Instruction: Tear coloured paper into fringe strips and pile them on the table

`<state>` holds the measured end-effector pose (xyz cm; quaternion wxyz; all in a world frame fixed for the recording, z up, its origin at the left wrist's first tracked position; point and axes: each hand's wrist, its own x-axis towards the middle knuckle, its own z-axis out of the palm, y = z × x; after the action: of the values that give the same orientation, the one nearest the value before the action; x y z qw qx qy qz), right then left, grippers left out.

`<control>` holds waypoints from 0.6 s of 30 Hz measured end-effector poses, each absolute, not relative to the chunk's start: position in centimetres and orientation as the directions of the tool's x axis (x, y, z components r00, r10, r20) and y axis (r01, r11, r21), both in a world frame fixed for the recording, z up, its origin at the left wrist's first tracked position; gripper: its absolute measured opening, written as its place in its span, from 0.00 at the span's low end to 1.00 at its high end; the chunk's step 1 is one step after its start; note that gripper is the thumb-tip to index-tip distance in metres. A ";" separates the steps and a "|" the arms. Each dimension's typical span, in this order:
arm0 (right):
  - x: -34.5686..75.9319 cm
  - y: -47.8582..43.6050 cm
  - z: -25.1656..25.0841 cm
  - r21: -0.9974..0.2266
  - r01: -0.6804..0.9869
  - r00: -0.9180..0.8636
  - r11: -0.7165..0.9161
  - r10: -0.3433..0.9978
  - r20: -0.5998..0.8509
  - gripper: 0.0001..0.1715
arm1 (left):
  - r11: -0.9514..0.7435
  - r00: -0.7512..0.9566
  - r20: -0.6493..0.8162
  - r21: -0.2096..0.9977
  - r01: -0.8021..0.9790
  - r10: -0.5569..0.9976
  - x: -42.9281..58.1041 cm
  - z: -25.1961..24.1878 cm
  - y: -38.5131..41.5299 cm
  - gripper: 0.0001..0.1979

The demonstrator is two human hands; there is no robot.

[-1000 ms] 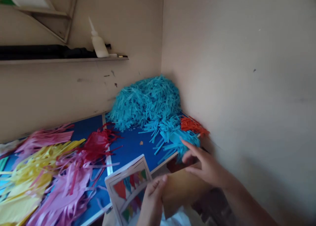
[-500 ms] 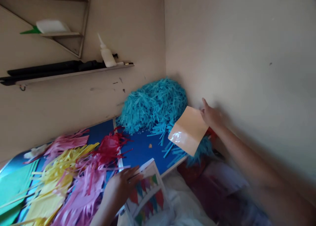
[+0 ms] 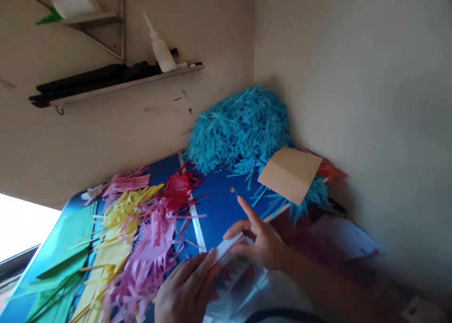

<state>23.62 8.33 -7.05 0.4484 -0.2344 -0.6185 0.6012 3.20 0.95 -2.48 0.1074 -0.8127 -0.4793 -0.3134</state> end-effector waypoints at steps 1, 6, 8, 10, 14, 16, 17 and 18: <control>23.7 8.5 -6.6 -0.945 -0.266 -0.495 0.190 0.814 0.303 0.61 | -0.509 0.333 0.618 0.127 0.851 0.712 3.1 -2.5 0.5 0.12; 23.6 8.7 -6.2 -0.952 -0.243 -0.524 0.187 0.801 0.291 0.62 | -0.486 0.290 0.645 0.146 0.862 0.707 2.7 -4.5 -0.4 0.12; 23.5 8.6 -6.9 -0.965 -0.218 -0.520 0.149 0.819 0.244 0.63 | -0.491 0.307 0.639 0.129 0.861 0.705 2.6 -5.6 -0.3 0.12; 23.6 8.5 -7.5 -0.967 -0.216 -0.512 0.136 0.827 0.231 0.64 | -0.502 0.328 0.636 0.109 0.858 0.699 2.5 -6.4 -0.1 0.13; 24.3 8.3 -7.8 -0.961 -0.255 -0.495 0.105 0.840 0.223 0.65 | -0.572 0.408 0.602 0.101 0.814 0.686 2.3 -6.7 -0.1 0.17; 24.6 8.0 -7.4 -0.951 -0.290 -0.491 0.108 0.836 0.244 0.64 | -0.590 0.420 0.598 0.112 0.799 0.683 2.3 -6.6 -0.6 0.20; 24.7 7.8 -7.2 -0.941 -0.316 -0.488 0.121 0.830 0.271 0.64 | -0.587 0.411 0.606 0.117 0.801 0.681 2.3 -6.5 -1.0 0.21; 24.7 7.7 -7.1 -0.927 -0.346 -0.488 0.143 0.816 0.308 0.63 | -0.577 0.396 0.617 0.118 0.808 0.680 2.3 -6.4 -1.5 0.22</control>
<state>24.68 7.68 -7.10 0.4656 -0.1974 -0.5954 0.6243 2.29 -1.49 -6.42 0.1007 -0.8293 -0.4486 -0.3177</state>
